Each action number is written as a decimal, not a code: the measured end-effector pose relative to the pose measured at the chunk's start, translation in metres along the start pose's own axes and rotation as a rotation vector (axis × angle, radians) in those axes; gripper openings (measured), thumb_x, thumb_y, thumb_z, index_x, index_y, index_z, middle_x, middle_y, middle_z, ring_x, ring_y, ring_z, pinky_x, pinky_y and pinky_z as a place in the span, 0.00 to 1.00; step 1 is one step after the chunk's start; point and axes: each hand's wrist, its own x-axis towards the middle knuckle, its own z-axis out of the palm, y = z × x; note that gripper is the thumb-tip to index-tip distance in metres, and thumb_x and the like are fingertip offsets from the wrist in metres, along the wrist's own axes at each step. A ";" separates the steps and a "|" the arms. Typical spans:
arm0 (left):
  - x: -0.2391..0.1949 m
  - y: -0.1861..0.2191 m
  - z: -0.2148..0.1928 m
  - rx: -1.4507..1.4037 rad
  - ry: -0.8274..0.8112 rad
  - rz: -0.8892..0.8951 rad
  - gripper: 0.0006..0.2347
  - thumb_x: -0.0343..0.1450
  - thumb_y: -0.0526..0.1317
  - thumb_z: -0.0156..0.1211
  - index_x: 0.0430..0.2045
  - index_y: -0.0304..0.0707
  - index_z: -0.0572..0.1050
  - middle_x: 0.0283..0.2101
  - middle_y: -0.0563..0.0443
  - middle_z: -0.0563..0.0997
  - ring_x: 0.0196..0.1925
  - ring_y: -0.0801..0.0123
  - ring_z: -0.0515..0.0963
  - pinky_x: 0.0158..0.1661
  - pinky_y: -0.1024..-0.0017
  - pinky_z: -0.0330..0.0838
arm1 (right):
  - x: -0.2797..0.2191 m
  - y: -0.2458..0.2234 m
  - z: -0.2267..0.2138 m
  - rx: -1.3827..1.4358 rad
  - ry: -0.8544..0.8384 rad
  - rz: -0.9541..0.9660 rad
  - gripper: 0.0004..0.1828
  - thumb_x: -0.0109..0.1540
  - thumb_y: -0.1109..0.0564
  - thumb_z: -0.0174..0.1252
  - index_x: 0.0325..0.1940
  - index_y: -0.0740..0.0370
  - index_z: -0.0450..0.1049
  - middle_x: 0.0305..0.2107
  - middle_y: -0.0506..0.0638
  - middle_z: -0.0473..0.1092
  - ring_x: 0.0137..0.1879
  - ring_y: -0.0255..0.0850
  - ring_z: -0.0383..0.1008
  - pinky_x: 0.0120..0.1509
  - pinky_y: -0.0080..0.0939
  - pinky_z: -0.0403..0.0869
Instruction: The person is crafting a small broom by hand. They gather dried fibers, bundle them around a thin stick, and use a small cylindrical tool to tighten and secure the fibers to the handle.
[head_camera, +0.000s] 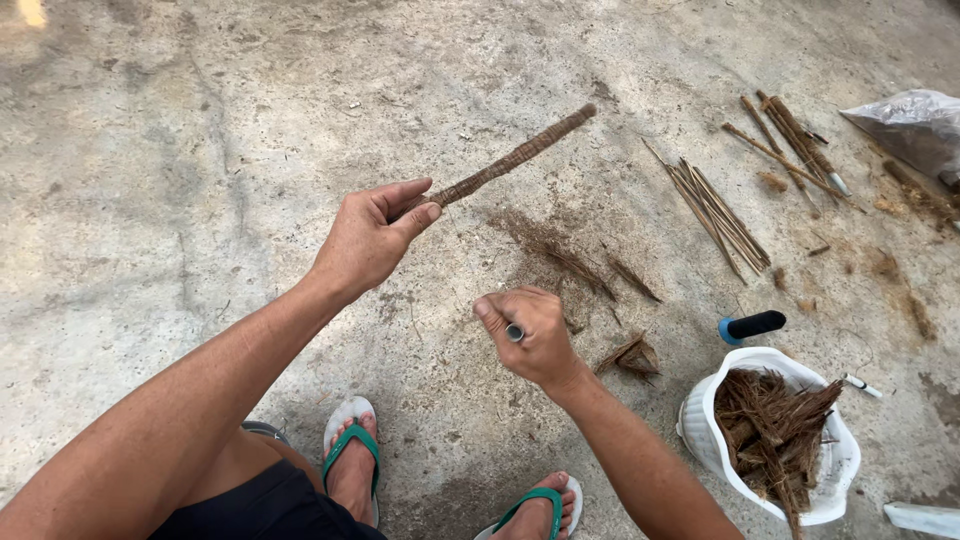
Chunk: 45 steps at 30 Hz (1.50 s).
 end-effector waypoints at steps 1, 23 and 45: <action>0.001 -0.003 -0.002 0.031 -0.009 -0.090 0.18 0.72 0.45 0.60 0.57 0.44 0.75 0.44 0.49 0.86 0.40 0.75 0.83 0.40 0.69 0.79 | 0.006 -0.009 0.001 -0.047 -0.010 -0.017 0.14 0.68 0.58 0.60 0.27 0.62 0.78 0.24 0.53 0.78 0.26 0.37 0.76 0.31 0.40 0.76; -0.005 -0.007 -0.002 0.168 -0.189 0.091 0.14 0.72 0.43 0.63 0.50 0.40 0.80 0.43 0.50 0.86 0.41 0.71 0.86 0.42 0.68 0.80 | 0.037 -0.003 0.029 0.210 0.101 0.458 0.23 0.74 0.41 0.52 0.44 0.60 0.82 0.33 0.44 0.76 0.38 0.28 0.74 0.35 0.40 0.75; -0.005 -0.003 0.016 0.516 0.029 0.323 0.09 0.71 0.40 0.64 0.41 0.38 0.84 0.38 0.48 0.85 0.33 0.60 0.84 0.35 0.59 0.76 | 0.027 -0.032 0.045 0.043 0.240 0.456 0.24 0.69 0.57 0.57 0.16 0.60 0.67 0.09 0.42 0.62 0.16 0.27 0.58 0.18 0.36 0.53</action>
